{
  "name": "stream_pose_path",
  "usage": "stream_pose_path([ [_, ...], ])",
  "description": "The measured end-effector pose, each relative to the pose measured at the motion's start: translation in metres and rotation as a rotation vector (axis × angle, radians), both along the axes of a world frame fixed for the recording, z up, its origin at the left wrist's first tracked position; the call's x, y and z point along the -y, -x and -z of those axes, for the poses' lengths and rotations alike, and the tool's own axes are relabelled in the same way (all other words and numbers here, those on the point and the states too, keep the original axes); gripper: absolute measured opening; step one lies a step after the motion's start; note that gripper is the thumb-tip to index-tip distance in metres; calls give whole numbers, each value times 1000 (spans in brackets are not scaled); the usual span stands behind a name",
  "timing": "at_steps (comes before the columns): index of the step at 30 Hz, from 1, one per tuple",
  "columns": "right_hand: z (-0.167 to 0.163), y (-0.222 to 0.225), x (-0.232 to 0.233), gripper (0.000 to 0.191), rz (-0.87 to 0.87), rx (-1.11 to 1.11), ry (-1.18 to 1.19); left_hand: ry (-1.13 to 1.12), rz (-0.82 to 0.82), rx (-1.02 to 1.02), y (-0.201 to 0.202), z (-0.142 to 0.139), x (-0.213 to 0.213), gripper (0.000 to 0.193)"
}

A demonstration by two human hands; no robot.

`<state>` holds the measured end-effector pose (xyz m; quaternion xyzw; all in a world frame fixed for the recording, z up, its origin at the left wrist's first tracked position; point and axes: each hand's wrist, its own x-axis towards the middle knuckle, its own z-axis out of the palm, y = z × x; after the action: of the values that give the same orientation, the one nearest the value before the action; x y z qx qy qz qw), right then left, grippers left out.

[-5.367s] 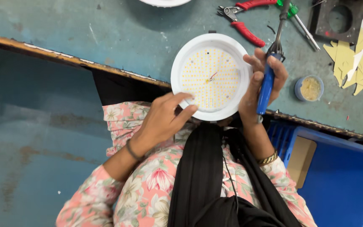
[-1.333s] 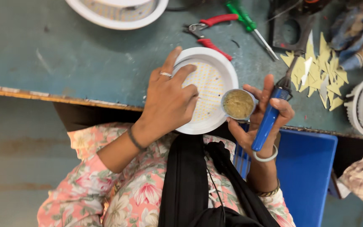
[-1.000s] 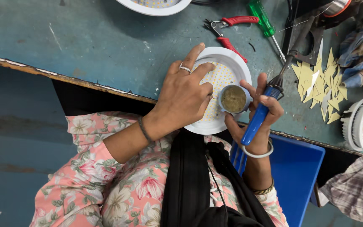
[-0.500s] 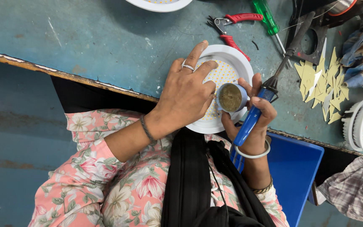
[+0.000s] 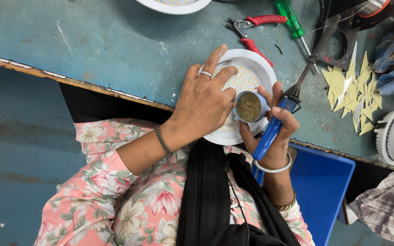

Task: The person applies flux to the center of a circular LED module, then uses a soldering iron to attach wires to the central contact points. They trim excess wire with pliers, inspect the connections, and repeat the process on additional modules, stacking completed units aside.

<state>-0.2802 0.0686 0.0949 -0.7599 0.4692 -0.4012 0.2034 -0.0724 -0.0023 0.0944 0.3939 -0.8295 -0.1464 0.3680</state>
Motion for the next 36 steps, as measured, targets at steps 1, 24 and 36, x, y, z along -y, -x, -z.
stream_pose_path([
  [1, 0, 0, 0, 88, -2, 3, -1, 6, -2, 1, 0, 0, 0, 14],
  [24, -2, 3, 1, 85, 29, 7, -5, -12, 4, 4, 1, 3, 3, 12],
  [36, -3, 25, -15, 90, 146, 130, 45, 1, 22, 24, 0, 4, 2, 9],
])
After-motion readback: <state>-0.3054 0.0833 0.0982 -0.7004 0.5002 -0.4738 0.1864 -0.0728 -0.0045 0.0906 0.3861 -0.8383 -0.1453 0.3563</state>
